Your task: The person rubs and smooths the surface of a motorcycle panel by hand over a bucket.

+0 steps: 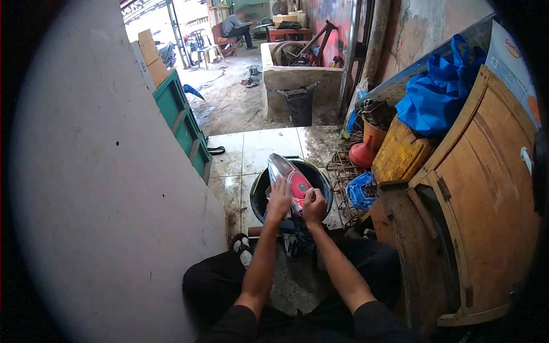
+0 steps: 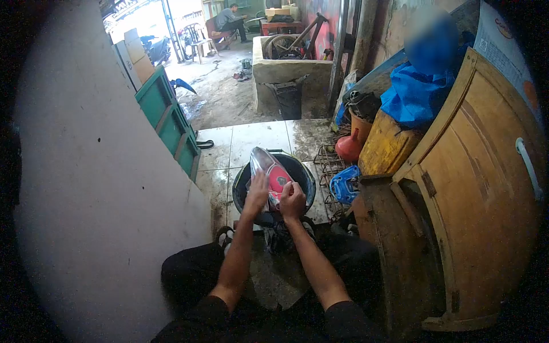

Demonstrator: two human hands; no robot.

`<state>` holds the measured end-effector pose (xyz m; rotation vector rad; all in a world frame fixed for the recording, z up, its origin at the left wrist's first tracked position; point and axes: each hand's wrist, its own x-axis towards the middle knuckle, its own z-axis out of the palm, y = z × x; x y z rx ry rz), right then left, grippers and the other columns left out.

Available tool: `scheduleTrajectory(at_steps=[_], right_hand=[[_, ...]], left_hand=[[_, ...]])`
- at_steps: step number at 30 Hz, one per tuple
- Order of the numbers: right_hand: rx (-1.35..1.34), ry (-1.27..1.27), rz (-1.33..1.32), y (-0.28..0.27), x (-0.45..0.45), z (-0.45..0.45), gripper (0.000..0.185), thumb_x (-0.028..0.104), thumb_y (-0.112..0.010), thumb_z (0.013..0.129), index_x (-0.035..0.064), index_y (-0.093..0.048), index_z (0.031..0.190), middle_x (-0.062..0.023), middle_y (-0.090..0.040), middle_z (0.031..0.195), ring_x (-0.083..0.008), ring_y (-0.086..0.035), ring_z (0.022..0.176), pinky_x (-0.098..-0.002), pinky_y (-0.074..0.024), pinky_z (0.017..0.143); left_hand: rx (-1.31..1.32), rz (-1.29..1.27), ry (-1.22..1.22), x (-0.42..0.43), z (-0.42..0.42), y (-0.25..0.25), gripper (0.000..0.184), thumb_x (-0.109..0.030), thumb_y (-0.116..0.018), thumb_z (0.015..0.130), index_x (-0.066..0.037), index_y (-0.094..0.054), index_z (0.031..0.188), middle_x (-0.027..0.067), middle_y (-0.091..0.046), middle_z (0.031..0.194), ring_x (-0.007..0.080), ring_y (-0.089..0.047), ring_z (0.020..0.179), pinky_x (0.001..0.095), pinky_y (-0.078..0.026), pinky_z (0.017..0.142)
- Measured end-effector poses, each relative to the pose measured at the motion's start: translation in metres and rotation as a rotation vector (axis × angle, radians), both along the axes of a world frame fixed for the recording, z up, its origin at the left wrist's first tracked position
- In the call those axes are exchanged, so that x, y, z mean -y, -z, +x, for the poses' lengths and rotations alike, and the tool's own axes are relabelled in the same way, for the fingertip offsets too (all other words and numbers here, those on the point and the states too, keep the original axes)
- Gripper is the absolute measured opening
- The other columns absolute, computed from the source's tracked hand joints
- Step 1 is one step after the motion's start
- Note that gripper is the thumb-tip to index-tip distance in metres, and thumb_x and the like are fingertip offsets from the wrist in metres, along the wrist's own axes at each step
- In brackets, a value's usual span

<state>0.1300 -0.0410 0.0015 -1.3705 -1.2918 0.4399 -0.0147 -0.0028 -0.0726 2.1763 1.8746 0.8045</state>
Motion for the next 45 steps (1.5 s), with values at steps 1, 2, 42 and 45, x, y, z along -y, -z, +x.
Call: scheduleTrajectory(at_steps=[1,2,42,45], right_hand=[[-0.011,-0.011,0.002,0.001,0.0,0.0,0.03,0.025,-0.053,0.097,0.0022,-0.062,0.08,-0.0187,-0.064,0.074,-0.0397,-0.064,0.07,-0.0473,-0.0477,0.062],[-0.004,-0.013,-0.006,0.001,-0.001,-0.001,0.03,0.025,-0.053,0.097,0.0022,-0.062,0.08,-0.0187,-0.064,0.074,-0.0397,-0.064,0.07,-0.0473,-0.0477,0.062],[0.06,-0.003,-0.075,0.0,0.001,0.003,0.032,0.028,-0.051,0.098,0.0019,-0.063,0.082,-0.0209,-0.065,0.078,-0.0419,-0.064,0.074,-0.0489,-0.0487,0.065],[0.081,-0.012,-0.083,0.002,0.0,0.002,0.034,0.028,-0.051,0.098,0.0012,-0.062,0.081,-0.0214,-0.065,0.076,-0.0428,-0.064,0.073,-0.0497,-0.0483,0.065]], left_hand=[[-0.003,0.009,-0.038,0.009,0.015,-0.008,0.06,-0.043,-0.033,0.105,-0.003,-0.037,0.149,0.0238,-0.032,0.156,0.0469,-0.024,0.145,0.0471,-0.021,0.12],[0.004,0.001,-0.04,0.015,0.022,-0.018,0.06,-0.043,-0.033,0.105,-0.003,-0.037,0.149,0.0238,-0.032,0.156,0.0469,-0.024,0.145,0.0471,-0.021,0.12],[0.3,-0.154,-0.154,0.052,0.033,-0.104,0.073,-0.054,-0.052,0.095,-0.003,-0.044,0.146,0.0204,-0.039,0.153,0.0434,-0.032,0.143,0.0456,-0.031,0.116],[0.263,-0.015,-0.151,0.047,0.032,-0.085,0.071,-0.052,-0.054,0.095,-0.003,-0.046,0.145,0.0203,-0.04,0.153,0.0432,-0.032,0.143,0.0453,-0.031,0.115]])
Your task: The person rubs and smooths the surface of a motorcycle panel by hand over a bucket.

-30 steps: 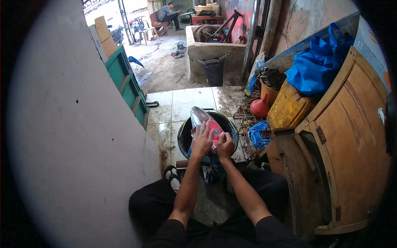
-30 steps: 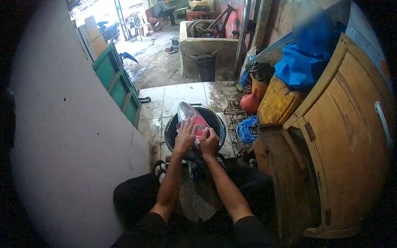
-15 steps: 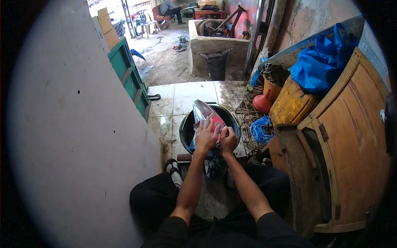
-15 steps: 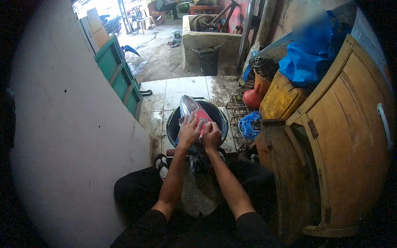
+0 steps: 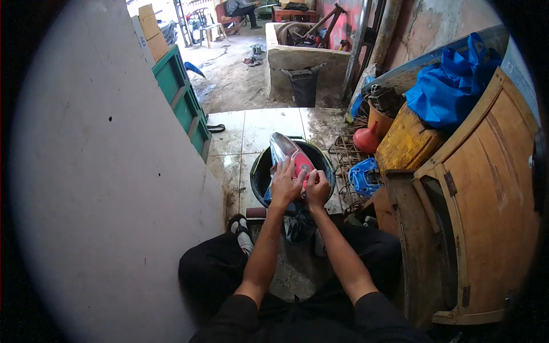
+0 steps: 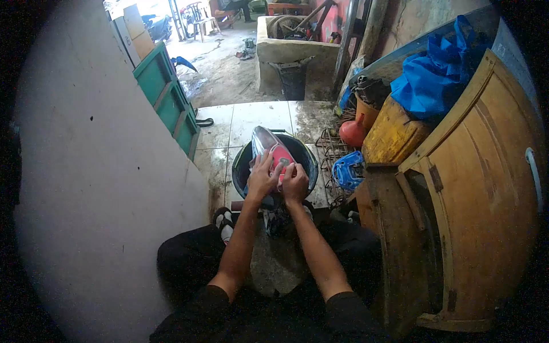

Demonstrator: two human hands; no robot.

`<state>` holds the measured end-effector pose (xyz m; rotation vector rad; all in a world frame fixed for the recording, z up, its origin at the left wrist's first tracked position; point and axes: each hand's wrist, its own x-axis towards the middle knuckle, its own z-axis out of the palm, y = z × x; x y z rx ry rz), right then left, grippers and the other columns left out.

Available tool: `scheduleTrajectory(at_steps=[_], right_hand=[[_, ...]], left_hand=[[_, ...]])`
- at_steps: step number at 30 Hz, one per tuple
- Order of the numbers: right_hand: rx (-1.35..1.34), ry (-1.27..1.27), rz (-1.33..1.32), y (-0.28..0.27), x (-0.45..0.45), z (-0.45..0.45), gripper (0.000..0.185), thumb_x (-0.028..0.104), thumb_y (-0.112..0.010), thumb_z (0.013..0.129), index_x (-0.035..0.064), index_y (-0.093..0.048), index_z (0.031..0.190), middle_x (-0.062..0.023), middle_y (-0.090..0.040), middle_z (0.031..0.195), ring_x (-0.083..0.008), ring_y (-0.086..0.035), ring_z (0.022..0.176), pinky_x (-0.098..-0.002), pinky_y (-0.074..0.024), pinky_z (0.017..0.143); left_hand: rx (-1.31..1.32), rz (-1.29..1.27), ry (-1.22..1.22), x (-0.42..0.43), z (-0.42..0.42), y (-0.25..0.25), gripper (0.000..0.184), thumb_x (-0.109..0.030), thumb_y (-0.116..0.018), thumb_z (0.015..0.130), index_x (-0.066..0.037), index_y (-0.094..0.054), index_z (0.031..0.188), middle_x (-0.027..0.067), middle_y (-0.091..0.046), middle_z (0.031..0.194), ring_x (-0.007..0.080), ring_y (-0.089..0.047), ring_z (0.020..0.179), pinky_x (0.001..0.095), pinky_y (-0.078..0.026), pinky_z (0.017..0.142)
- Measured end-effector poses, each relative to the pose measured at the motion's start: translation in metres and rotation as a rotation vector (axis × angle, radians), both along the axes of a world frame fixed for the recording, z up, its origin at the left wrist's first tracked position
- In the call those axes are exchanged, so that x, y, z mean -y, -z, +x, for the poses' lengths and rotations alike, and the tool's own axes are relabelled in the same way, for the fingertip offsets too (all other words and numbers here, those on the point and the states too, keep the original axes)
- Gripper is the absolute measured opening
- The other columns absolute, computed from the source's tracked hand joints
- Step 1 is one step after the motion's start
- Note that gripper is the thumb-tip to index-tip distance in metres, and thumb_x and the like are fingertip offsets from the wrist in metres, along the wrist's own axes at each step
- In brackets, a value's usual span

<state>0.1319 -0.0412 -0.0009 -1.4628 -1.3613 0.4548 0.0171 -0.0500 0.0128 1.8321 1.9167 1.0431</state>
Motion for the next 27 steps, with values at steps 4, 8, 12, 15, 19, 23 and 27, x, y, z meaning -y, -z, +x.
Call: scheduleTrajectory(at_steps=[4,8,12,15,19,23,27], right_hand=[[-0.035,0.013,0.019,-0.006,0.003,-0.002,0.034,0.027,-0.051,0.098,0.0006,-0.062,0.081,-0.0206,-0.066,0.076,-0.0416,-0.065,0.073,-0.0499,-0.0481,0.064],[-0.032,0.01,-0.001,-0.007,0.003,-0.001,0.033,0.027,-0.051,0.098,0.0009,-0.062,0.081,-0.0207,-0.066,0.077,-0.0405,-0.066,0.073,-0.0494,-0.0486,0.065],[-0.026,-0.001,-0.005,-0.009,0.003,0.0,0.033,0.027,-0.052,0.098,0.0013,-0.062,0.081,-0.0198,-0.067,0.076,-0.04,-0.066,0.073,-0.048,-0.0487,0.063],[-0.045,0.004,-0.018,-0.008,0.002,-0.001,0.033,0.028,-0.052,0.098,0.0013,-0.062,0.081,-0.0197,-0.066,0.076,-0.0401,-0.066,0.072,-0.0475,-0.0488,0.062],[-0.069,0.004,0.009,-0.002,0.0,-0.001,0.033,0.028,-0.052,0.097,0.001,-0.062,0.082,-0.0208,-0.065,0.075,-0.0408,-0.065,0.072,-0.0484,-0.0485,0.062],[0.024,0.029,0.016,0.007,-0.005,0.003,0.033,0.029,-0.052,0.098,0.0014,-0.062,0.082,-0.0204,-0.064,0.075,-0.0407,-0.065,0.072,-0.0485,-0.0477,0.062],[-0.013,0.05,0.045,0.008,-0.004,-0.003,0.035,0.029,-0.052,0.098,0.0032,-0.063,0.079,-0.0165,-0.063,0.069,-0.0357,-0.062,0.064,-0.0461,-0.0448,0.059]], left_hand=[[0.114,-0.042,-0.001,-0.012,-0.016,0.006,0.071,-0.05,-0.056,0.095,-0.009,-0.04,0.15,0.0193,-0.033,0.157,0.0368,-0.031,0.145,0.0427,-0.033,0.115],[0.231,-0.065,-0.005,0.002,-0.014,-0.005,0.071,-0.043,-0.06,0.093,-0.005,-0.039,0.149,0.023,-0.033,0.156,0.0397,-0.032,0.144,0.044,-0.034,0.114],[0.027,0.004,-0.015,0.007,-0.001,0.001,0.078,-0.042,-0.063,0.09,0.0,-0.035,0.149,0.027,-0.032,0.155,0.0409,-0.031,0.144,0.0435,-0.033,0.115],[0.029,0.019,0.0,-0.004,-0.011,0.009,0.081,-0.042,-0.064,0.089,0.001,-0.033,0.15,0.0277,-0.032,0.154,0.0413,-0.03,0.144,0.0437,-0.032,0.115],[0.099,-0.048,0.003,-0.002,-0.014,-0.006,0.083,-0.046,-0.063,0.089,0.0,-0.033,0.15,0.0281,-0.032,0.154,0.0417,-0.03,0.144,0.0445,-0.033,0.115],[0.016,-0.263,0.018,0.015,0.006,-0.042,0.092,-0.056,-0.06,0.088,0.005,-0.03,0.15,0.0296,-0.03,0.154,0.0417,-0.03,0.144,0.0445,-0.034,0.114],[0.027,-0.188,-0.019,-0.005,-0.006,-0.002,0.099,-0.06,-0.06,0.088,0.009,-0.025,0.15,0.0305,-0.028,0.155,0.0412,-0.027,0.146,0.044,-0.032,0.116]])
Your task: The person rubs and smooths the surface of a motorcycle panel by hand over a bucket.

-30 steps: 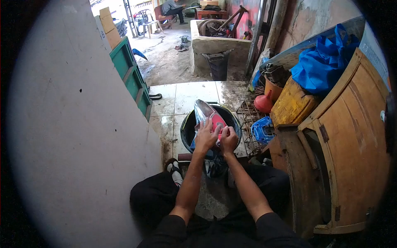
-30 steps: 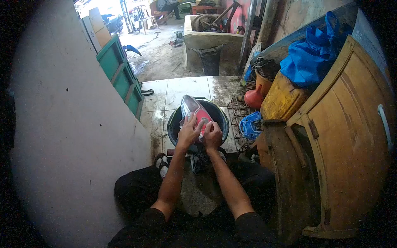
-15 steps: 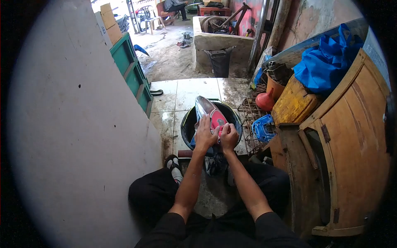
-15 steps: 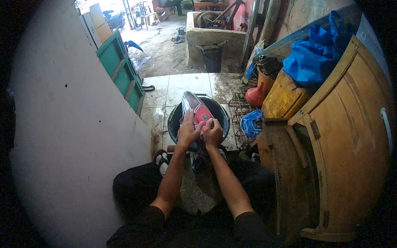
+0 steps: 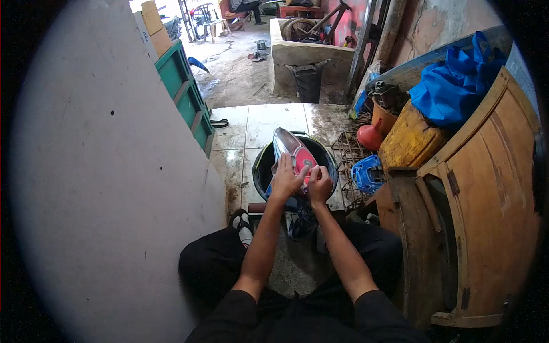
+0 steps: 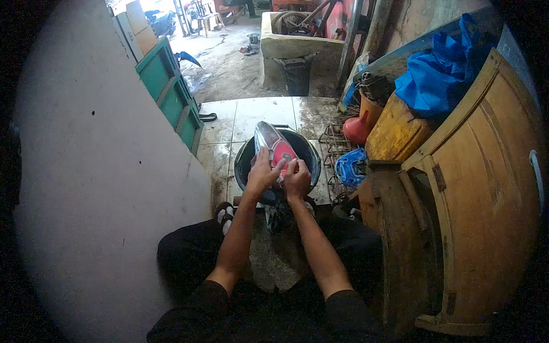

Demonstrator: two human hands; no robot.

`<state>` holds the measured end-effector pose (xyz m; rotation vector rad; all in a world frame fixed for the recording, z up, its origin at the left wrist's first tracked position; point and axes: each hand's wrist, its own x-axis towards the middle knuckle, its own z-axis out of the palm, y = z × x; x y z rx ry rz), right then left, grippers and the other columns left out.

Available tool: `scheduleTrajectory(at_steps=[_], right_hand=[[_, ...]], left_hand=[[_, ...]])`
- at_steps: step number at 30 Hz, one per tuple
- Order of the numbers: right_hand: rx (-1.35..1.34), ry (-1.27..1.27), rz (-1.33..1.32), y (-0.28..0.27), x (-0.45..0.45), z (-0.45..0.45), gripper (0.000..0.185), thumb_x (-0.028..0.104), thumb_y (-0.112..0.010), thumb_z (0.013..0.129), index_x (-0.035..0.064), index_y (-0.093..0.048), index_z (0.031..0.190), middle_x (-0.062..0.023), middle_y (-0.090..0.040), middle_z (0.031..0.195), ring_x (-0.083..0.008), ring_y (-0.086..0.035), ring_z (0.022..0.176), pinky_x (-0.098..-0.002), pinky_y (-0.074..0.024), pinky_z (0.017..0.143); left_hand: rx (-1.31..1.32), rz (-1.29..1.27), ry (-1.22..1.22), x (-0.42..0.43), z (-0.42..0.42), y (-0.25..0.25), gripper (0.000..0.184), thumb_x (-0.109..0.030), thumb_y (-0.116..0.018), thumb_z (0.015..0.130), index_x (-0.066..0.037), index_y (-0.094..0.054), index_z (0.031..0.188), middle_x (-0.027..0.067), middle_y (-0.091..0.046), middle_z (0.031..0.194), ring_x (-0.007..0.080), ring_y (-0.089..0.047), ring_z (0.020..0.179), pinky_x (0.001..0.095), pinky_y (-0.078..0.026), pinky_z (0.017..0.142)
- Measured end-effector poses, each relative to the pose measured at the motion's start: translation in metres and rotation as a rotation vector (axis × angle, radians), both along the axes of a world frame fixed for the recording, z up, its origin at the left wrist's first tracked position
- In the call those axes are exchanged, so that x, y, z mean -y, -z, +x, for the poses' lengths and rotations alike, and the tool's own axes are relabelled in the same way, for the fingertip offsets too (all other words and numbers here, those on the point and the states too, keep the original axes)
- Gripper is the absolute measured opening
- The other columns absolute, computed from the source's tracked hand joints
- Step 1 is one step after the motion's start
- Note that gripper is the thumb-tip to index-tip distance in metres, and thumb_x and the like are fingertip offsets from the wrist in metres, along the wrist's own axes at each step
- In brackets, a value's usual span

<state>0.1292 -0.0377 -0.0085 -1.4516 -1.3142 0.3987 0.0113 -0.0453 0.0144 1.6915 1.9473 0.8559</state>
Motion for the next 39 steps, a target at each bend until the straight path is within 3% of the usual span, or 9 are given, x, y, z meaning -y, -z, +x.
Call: scheduleTrajectory(at_steps=[3,5,9,15,22,25,27,35,39], right_hand=[[-0.018,-0.001,0.033,-0.009,0.006,0.001,0.034,0.028,-0.051,0.099,0.0044,-0.064,0.078,-0.0139,-0.063,0.066,-0.0323,-0.062,0.061,-0.0442,-0.0443,0.057],[0.009,-0.024,-0.07,-0.015,0.009,0.002,0.033,0.029,-0.051,0.098,0.0027,-0.062,0.08,-0.0174,-0.067,0.076,-0.0375,-0.066,0.074,-0.0475,-0.0486,0.063],[0.003,-0.038,-0.014,-0.01,0.004,0.002,0.032,0.028,-0.052,0.098,0.0024,-0.061,0.08,-0.0174,-0.066,0.074,-0.0379,-0.066,0.071,-0.0473,-0.0483,0.062],[-0.042,-0.044,-0.029,-0.01,0.004,0.002,0.032,0.027,-0.052,0.098,0.0022,-0.062,0.081,-0.0178,-0.066,0.074,-0.0375,-0.066,0.069,-0.0467,-0.0484,0.061],[-0.028,-0.035,-0.034,-0.008,-0.001,0.004,0.031,0.027,-0.052,0.097,0.0013,-0.063,0.083,-0.0201,-0.066,0.078,-0.04,-0.065,0.074,-0.0469,-0.0492,0.065],[0.018,-0.024,-0.077,-0.012,0.005,0.002,0.032,0.027,-0.052,0.097,0.0014,-0.063,0.082,-0.0201,-0.066,0.077,-0.0401,-0.065,0.074,-0.0471,-0.049,0.065],[0.001,-0.015,-0.034,-0.012,0.006,0.001,0.032,0.028,-0.052,0.097,0.0018,-0.063,0.081,-0.0197,-0.065,0.076,-0.04,-0.064,0.072,-0.0466,-0.0488,0.064],[-0.006,-0.033,-0.029,-0.012,0.003,0.002,0.034,0.028,-0.05,0.099,0.0012,-0.062,0.081,-0.0197,-0.065,0.074,-0.0397,-0.064,0.071,-0.0489,-0.0481,0.063],[-0.019,-0.024,-0.018,-0.013,0.006,0.0,0.033,0.027,-0.051,0.098,0.0009,-0.061,0.08,-0.0212,-0.065,0.075,-0.0437,-0.063,0.071,-0.0501,-0.0473,0.062]], left_hand=[[0.11,0.1,0.002,-0.006,-0.017,0.019,0.1,-0.057,-0.06,0.089,0.01,-0.022,0.151,0.0307,-0.025,0.157,0.0406,-0.024,0.147,0.0433,-0.028,0.117],[0.093,0.048,0.014,-0.005,-0.016,0.022,0.099,-0.057,-0.06,0.089,0.012,-0.021,0.15,0.0321,-0.023,0.157,0.0404,-0.023,0.148,0.0434,-0.027,0.118],[0.046,-0.095,-0.005,0.017,0.005,-0.007,0.1,-0.058,-0.06,0.089,0.013,-0.022,0.149,0.0372,-0.021,0.155,0.0444,-0.021,0.147,0.0439,-0.025,0.119],[0.165,0.114,0.027,-0.005,-0.018,0.022,0.091,-0.052,-0.055,0.095,0.016,-0.024,0.146,0.0402,-0.021,0.153,0.047,-0.019,0.147,0.0444,-0.019,0.121],[0.201,-0.069,0.053,-0.001,-0.007,0.015,0.095,-0.057,-0.049,0.097,0.016,-0.017,0.148,0.0423,-0.013,0.153,0.0506,-0.01,0.147,0.0459,-0.013,0.122],[0.307,0.06,0.038,-0.02,-0.023,0.035,0.092,-0.055,-0.049,0.097,0.015,-0.018,0.149,0.0417,-0.013,0.154,0.0504,-0.008,0.147,0.0458,-0.012,0.122],[0.456,-0.057,0.012,-0.034,-0.041,0.047,0.092,-0.058,-0.042,0.099,0.014,-0.017,0.15,0.039,-0.011,0.156,0.0467,-0.007,0.149,0.0439,-0.013,0.122],[0.267,0.009,0.055,-0.004,-0.01,0.015,0.088,-0.056,-0.036,0.101,0.016,-0.017,0.149,0.0374,-0.013,0.156,0.0443,-0.009,0.15,0.0425,-0.012,0.122],[0.48,-0.04,-0.006,-0.027,-0.039,0.037,0.089,-0.056,-0.037,0.101,0.016,-0.016,0.149,0.0375,-0.013,0.156,0.0424,-0.008,0.15,0.0409,-0.009,0.122]])
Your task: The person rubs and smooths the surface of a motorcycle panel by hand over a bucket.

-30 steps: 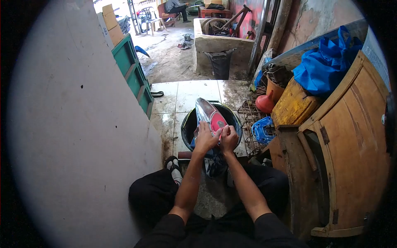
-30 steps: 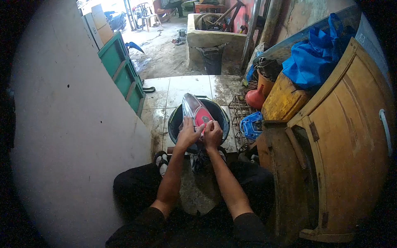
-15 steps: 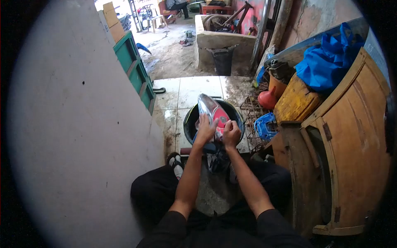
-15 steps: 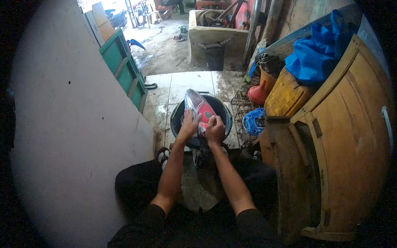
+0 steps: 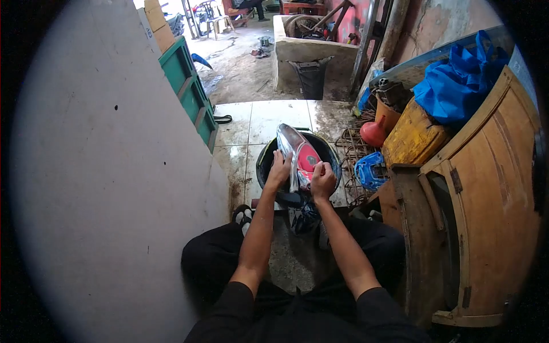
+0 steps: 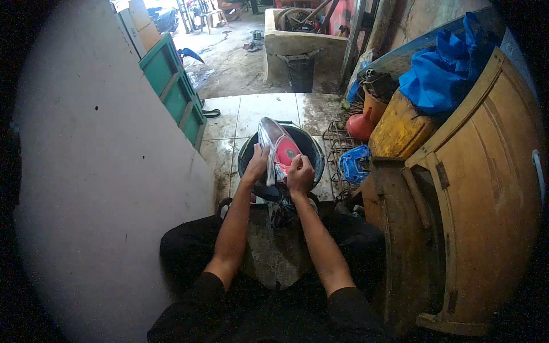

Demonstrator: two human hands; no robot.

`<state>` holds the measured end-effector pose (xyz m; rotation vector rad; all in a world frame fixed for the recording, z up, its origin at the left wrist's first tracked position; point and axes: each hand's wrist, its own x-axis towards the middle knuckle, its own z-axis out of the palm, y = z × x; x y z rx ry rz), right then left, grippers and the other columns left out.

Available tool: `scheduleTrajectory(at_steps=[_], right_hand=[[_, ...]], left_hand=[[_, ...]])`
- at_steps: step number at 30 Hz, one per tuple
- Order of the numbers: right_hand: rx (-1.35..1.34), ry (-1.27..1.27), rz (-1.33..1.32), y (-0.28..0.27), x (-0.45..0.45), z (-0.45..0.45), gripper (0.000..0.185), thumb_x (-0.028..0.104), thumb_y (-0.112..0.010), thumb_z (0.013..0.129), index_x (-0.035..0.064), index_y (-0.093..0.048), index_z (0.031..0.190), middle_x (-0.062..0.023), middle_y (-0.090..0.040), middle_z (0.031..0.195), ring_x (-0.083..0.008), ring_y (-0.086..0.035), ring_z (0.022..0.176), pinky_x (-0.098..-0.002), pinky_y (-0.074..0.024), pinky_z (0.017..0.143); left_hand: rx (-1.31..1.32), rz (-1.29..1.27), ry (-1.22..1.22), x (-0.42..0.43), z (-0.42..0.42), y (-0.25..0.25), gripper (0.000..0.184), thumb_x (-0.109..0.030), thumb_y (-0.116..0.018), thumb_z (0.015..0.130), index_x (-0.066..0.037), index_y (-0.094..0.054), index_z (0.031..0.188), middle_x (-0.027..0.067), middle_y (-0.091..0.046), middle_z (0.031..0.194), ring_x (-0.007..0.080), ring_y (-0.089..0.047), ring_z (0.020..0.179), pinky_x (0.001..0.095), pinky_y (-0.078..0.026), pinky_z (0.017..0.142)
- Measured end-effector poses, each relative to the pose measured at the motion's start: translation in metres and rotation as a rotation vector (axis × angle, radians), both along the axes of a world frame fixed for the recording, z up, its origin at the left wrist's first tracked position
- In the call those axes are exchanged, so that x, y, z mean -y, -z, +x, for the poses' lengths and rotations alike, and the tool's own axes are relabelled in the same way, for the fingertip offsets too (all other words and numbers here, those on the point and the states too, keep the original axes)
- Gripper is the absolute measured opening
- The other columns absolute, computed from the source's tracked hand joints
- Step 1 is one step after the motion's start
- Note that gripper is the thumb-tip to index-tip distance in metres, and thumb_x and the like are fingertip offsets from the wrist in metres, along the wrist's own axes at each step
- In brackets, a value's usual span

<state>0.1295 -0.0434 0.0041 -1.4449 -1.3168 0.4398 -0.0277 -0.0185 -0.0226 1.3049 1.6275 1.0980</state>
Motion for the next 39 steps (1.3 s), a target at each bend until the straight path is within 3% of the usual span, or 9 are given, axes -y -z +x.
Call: scheduleTrajectory(at_steps=[9,17,19,23,27,30,33,35,39], right_hand=[[-0.012,-0.009,-0.023,0.008,-0.007,0.002,0.032,0.027,-0.053,0.097,0.0022,-0.062,0.08,-0.0189,-0.066,0.075,-0.0399,-0.065,0.071,-0.0487,-0.048,0.062],[0.016,-0.001,0.001,-0.003,0.003,0.001,0.032,0.027,-0.052,0.098,0.0023,-0.063,0.081,-0.0175,-0.067,0.075,-0.0383,-0.066,0.072,-0.0476,-0.0492,0.065],[-0.015,-0.024,0.009,0.001,-0.001,0.002,0.032,0.027,-0.052,0.098,0.0023,-0.062,0.08,-0.0181,-0.067,0.075,-0.0385,-0.066,0.072,-0.0475,-0.0489,0.063],[-0.007,-0.004,-0.017,0.001,-0.002,0.001,0.031,0.027,-0.052,0.097,0.0021,-0.062,0.08,-0.0197,-0.065,0.074,-0.0409,-0.064,0.07,-0.0485,-0.048,0.061],[0.044,0.008,-0.018,0.006,-0.003,0.002,0.032,0.028,-0.052,0.097,0.0022,-0.062,0.08,-0.0197,-0.066,0.076,-0.0415,-0.064,0.072,-0.0495,-0.0479,0.063],[0.02,0.022,-0.006,0.001,0.001,0.0,0.033,0.029,-0.052,0.097,0.0026,-0.062,0.081,-0.0196,-0.066,0.077,-0.041,-0.064,0.074,-0.0495,-0.0478,0.064],[0.005,0.014,-0.032,-0.002,-0.003,0.002,0.034,0.031,-0.052,0.097,0.0026,-0.062,0.081,-0.0197,-0.066,0.077,-0.0406,-0.064,0.074,-0.0494,-0.0478,0.065],[0.009,0.022,-0.07,-0.004,0.0,0.0,0.034,0.03,-0.052,0.097,0.0013,-0.062,0.081,-0.0197,-0.066,0.077,-0.0395,-0.064,0.072,-0.0488,-0.048,0.065],[-0.035,-0.01,-0.038,-0.002,-0.002,0.002,0.033,0.027,-0.052,0.097,0.0006,-0.062,0.08,-0.0202,-0.065,0.076,-0.0398,-0.064,0.071,-0.0477,-0.048,0.063]], left_hand=[[-0.282,0.107,0.068,0.026,0.04,-0.027,0.093,-0.063,-0.038,0.098,0.012,-0.02,0.15,0.0333,-0.012,0.159,0.041,-0.01,0.151,0.0412,-0.013,0.122],[-0.1,0.003,0.02,0.006,0.011,-0.006,0.096,-0.063,-0.04,0.098,0.015,-0.018,0.149,0.0371,-0.013,0.157,0.0407,-0.009,0.151,0.0396,-0.011,0.122],[-0.129,-0.017,0.034,0.031,0.028,-0.032,0.094,-0.062,-0.04,0.098,0.015,-0.019,0.149,0.036,-0.015,0.157,0.0417,-0.011,0.15,0.04,-0.012,0.122],[-0.221,0.115,0.035,0.031,0.032,-0.025,0.094,-0.062,-0.039,0.098,0.014,-0.019,0.15,0.0349,-0.015,0.157,0.0419,-0.012,0.15,0.0397,-0.013,0.122],[-0.059,-0.033,-0.018,0.01,-0.001,-0.001,0.094,-0.062,-0.038,0.099,0.015,-0.02,0.149,0.036,-0.016,0.156,0.0413,-0.013,0.15,0.0388,-0.015,0.122],[-0.147,-0.024,0.024,0.002,-0.001,0.026,0.095,-0.062,-0.038,0.098,0.017,-0.019,0.148,0.0373,-0.015,0.156,0.0423,-0.013,0.149,0.0403,-0.015,0.122],[-0.255,0.066,0.07,0.035,0.037,-0.032,0.092,-0.06,-0.043,0.098,0.016,-0.025,0.147,0.038,-0.02,0.154,0.0441,-0.015,0.149,0.0435,-0.015,0.121],[-0.294,0.081,0.163,0.036,0.046,-0.041,0.09,-0.059,-0.044,0.098,0.015,-0.027,0.146,0.0374,-0.021,0.154,0.0442,-0.016,0.148,0.0439,-0.016,0.121],[-0.314,0.159,-0.017,0.022,0.033,-0.036,0.086,-0.056,-0.046,0.098,0.014,-0.031,0.146,0.0358,-0.025,0.154,0.0442,-0.021,0.147,0.0421,-0.019,0.12]])
